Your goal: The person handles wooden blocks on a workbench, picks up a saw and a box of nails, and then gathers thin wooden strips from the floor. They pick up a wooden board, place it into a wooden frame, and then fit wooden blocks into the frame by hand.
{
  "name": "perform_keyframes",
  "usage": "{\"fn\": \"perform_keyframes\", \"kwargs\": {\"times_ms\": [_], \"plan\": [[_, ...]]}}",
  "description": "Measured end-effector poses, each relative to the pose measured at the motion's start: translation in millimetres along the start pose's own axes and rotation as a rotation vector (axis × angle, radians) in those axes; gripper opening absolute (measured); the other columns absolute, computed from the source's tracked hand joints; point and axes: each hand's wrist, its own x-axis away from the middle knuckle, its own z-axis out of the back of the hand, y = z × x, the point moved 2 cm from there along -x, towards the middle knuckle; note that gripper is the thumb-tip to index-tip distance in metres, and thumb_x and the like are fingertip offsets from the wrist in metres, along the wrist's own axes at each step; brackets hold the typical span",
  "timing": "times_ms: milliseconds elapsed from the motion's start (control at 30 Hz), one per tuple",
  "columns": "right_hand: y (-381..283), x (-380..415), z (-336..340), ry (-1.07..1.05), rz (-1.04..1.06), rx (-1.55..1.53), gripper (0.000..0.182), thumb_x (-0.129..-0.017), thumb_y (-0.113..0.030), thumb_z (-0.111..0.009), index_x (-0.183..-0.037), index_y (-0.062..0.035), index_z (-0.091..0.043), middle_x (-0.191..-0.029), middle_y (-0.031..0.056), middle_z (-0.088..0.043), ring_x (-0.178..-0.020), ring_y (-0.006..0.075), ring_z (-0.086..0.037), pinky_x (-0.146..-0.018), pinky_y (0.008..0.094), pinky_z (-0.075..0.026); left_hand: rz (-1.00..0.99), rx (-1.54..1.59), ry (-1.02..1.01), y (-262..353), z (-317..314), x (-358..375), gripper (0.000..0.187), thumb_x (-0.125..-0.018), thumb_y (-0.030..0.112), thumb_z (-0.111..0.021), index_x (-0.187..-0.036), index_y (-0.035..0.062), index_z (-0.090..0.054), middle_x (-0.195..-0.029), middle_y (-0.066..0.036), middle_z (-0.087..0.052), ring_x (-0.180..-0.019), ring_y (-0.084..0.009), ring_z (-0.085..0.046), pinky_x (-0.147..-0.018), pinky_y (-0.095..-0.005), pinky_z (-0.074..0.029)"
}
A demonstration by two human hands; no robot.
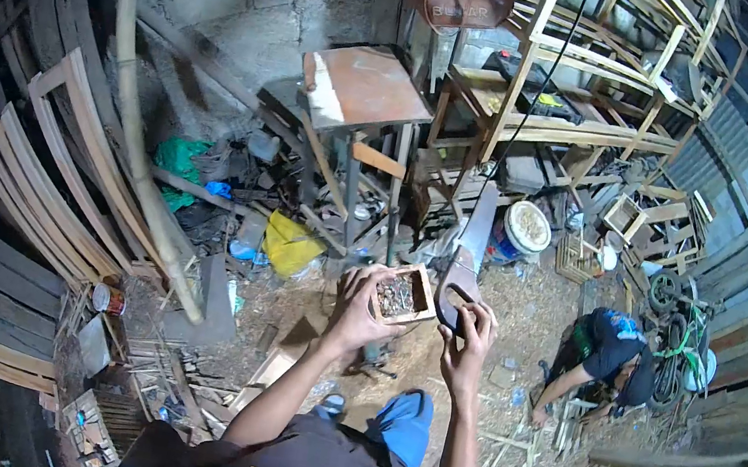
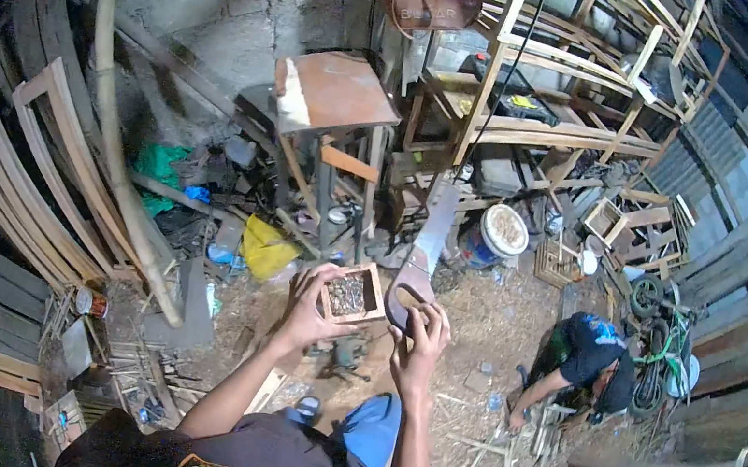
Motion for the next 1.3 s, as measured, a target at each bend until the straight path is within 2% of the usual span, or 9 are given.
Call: {"fn": "perform_keyframes", "kwargs": {"times_ms": [67,233,300,433,600,667,1033,1300], "plan": [[47.6,-34.2,10.9,-0.001,0.006,0.016,0.047,-0.081,-0.008,-0.082,-0.124,-0.0013,-0.066,-0.133,0.0172,-0.058,-0.137,0.0397,-0.047,-0.112,0.0510,-0.036,0.002,-0.001,-0.008,6.4,-45.7,-37.0,0.092,-0.051,0.026,-0.099,-0.131,0.0095,-0.058,-0.137,-0.014,-0.057,-0.128,-0.0350,-0.051,-0.111,-0.0473,-0.037],[182.5,-123.6,38.4,-0.007,-0.018,0.027,0.045,-0.083,-0.007,-0.080,-0.125,-0.0008,-0.066,-0.133,0.0182,-0.057,-0.135,0.0401,-0.046,-0.113,0.0518,-0.035,-0.025,-0.024,0.055,3.7,-181.5,-131.9,0.091,-0.050,0.026,-0.100,-0.129,0.0100,-0.059,-0.137,-0.013,-0.058,-0.127,-0.0359,-0.052,-0.110,-0.0488,-0.039],[242.4,-163.5,41.1,0.037,0.075,0.073,0.044,-0.083,-0.009,-0.081,-0.123,-0.0006,-0.066,-0.134,0.0183,-0.057,-0.136,0.0400,-0.046,-0.116,0.0517,-0.033,0.006,-0.007,0.093,1.1,-241.1,-169.9,0.091,-0.049,0.023,-0.100,-0.129,0.0083,-0.059,-0.138,-0.014,-0.057,-0.128,-0.0364,-0.052,-0.110,-0.0481,-0.041],[303.6,-239.8,75.1,-0.043,0.055,0.085,0.047,-0.081,-0.011,-0.082,-0.125,-0.0012,-0.066,-0.133,0.0161,-0.058,-0.135,0.0380,-0.047,-0.114,0.0494,-0.034,0.060,0.125,0.080,18.5,-315.2,-233.6,0.091,-0.050,0.019,-0.100,-0.130,0.0076,-0.058,-0.138,-0.015,-0.057,-0.131,-0.0355,-0.051,-0.111,-0.0473,-0.041],[361.5,-302.0,90.8,-0.056,0.055,0.076,0.047,-0.081,-0.011,-0.082,-0.124,-0.0010,-0.066,-0.132,0.0155,-0.058,-0.136,0.0376,-0.047,-0.114,0.0493,-0.034,0.080,0.078,0.074,34.3,-362.8,-298.5,0.093,-0.050,0.017,-0.099,-0.132,0.0090,-0.057,-0.139,-0.015,-0.056,-0.131,-0.0367,-0.051,-0.112,-0.0485,-0.040],[376.7,-321.3,92.9,-0.074,0.044,0.057,0.047,-0.082,-0.011,-0.082,-0.124,-0.0007,-0.066,-0.132,0.0157,-0.058,-0.136,0.0378,-0.047,-0.115,0.0494,-0.034,0.098,0.051,0.070,37.8,-374.2,-317.9,0.091,-0.049,0.019,-0.099,-0.129,0.0083,-0.058,-0.135,-0.013,-0.058,-0.130,-0.0342,-0.052,-0.112,-0.0467,-0.040],[433.3,-373.4,94.1,-0.071,0.007,-0.010,0.042,-0.085,-0.015,-0.080,-0.122,0.0010,-0.067,-0.133,0.0160,-0.058,-0.136,0.0391,-0.046,-0.116,0.0498,-0.033,0.104,-0.014,0.079,42.1,-419.4,-377.2,0.089,-0.048,0.017,-0.098,-0.127,0.0076,-0.059,-0.133,-0.013,-0.060,-0.128,-0.0336,-0.053,-0.111,-0.0468,-0.040],[510.1,-435.3,111.1,-0.014,0.006,0.011,0.043,-0.084,-0.015,-0.079,-0.122,0.0021,-0.067,-0.134,0.0164,-0.057,-0.136,0.0389,-0.047,-0.116,0.0496,-0.032,0.073,0.007,0.044,29.6,-496.1,-461.4,0.088,-0.048,0.023,-0.098,-0.126,0.0085,-0.060,-0.135,-0.012,-0.060,-0.128,-0.0330,-0.054,-0.110,-0.0475,-0.039]]}}
